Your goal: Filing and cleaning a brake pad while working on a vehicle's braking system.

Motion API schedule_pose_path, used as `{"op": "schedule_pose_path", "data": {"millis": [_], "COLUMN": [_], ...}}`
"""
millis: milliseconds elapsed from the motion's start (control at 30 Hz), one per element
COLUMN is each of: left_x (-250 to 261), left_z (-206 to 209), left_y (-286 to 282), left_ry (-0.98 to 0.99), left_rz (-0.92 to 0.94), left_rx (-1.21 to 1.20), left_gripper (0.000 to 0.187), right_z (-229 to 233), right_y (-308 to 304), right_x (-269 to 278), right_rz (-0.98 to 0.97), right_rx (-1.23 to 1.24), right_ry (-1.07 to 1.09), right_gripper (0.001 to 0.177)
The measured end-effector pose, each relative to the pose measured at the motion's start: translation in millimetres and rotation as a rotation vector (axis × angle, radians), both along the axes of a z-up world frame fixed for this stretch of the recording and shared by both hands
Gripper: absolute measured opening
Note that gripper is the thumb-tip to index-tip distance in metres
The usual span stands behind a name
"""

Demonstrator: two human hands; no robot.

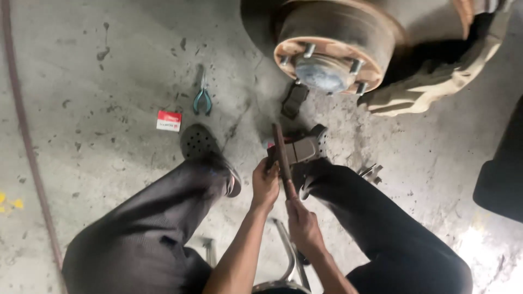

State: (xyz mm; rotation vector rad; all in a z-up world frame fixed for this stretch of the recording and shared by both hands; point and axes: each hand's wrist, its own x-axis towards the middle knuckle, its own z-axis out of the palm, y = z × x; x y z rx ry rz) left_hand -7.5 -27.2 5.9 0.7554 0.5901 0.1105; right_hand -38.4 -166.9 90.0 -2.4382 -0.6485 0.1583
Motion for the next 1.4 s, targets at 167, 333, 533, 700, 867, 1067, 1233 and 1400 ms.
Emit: {"op": "schedule_pose_path", "data": {"millis": [167, 333, 533, 700, 867, 1067, 1233, 1400], "left_x": [1.7, -2.0, -1.8, -5.4, -7.9, -13.2, -12.3, -4.1], "left_z": [19.5, 8.8, -30.8, 12.7, 7.9, -38.9, 10.4, -11.2], "left_y": [5.5, 1.3, -11.3, -3.2, 2.5, -18.9, -0.5, -3.2], "left_ry": [-0.047, 0.047, -0.044, 0.021, 0.047, -0.08, 0.013, 0.182], "left_rz": [-0.019, -0.008, 0.005, -0.037, -0.099, 0.065, -0.036, -0.078], "left_rx": [0.077, 0.042, 0.139, 0.2, 0.22, 0.021, 0.099, 0.236], "left_gripper": [0.043, 0.04, 0.038, 0.04, 0.036, 0.042, 0.043, 0.04], "right_z": [49.7, 11.6, -45.6, 47.4, -16.1, 36.2, 9.9, -12.7], "right_y": [44.9, 15.1, -23.1, 38.1, -6.4, 26.2, 2.9, 1.6], "right_x": [45.6, 28.7, 14.7, 32.8, 9.4, 4.9, 17.9, 21.8], "right_rz": [-0.483, -0.309, -0.202, -0.617, -0.208, -0.337, -0.405, -0.361], "right_rx": [-0.076, -0.112, -0.037, -0.144, -0.075, -0.281, -0.058, -0.093], "right_ry": [0.511, 0.457, 0.395, 0.692, 0.411, 0.716, 0.497, 0.664], "right_gripper": [0.057, 0.058, 0.055, 0.058, 0.058, 0.056, 0.053, 0.038]}}
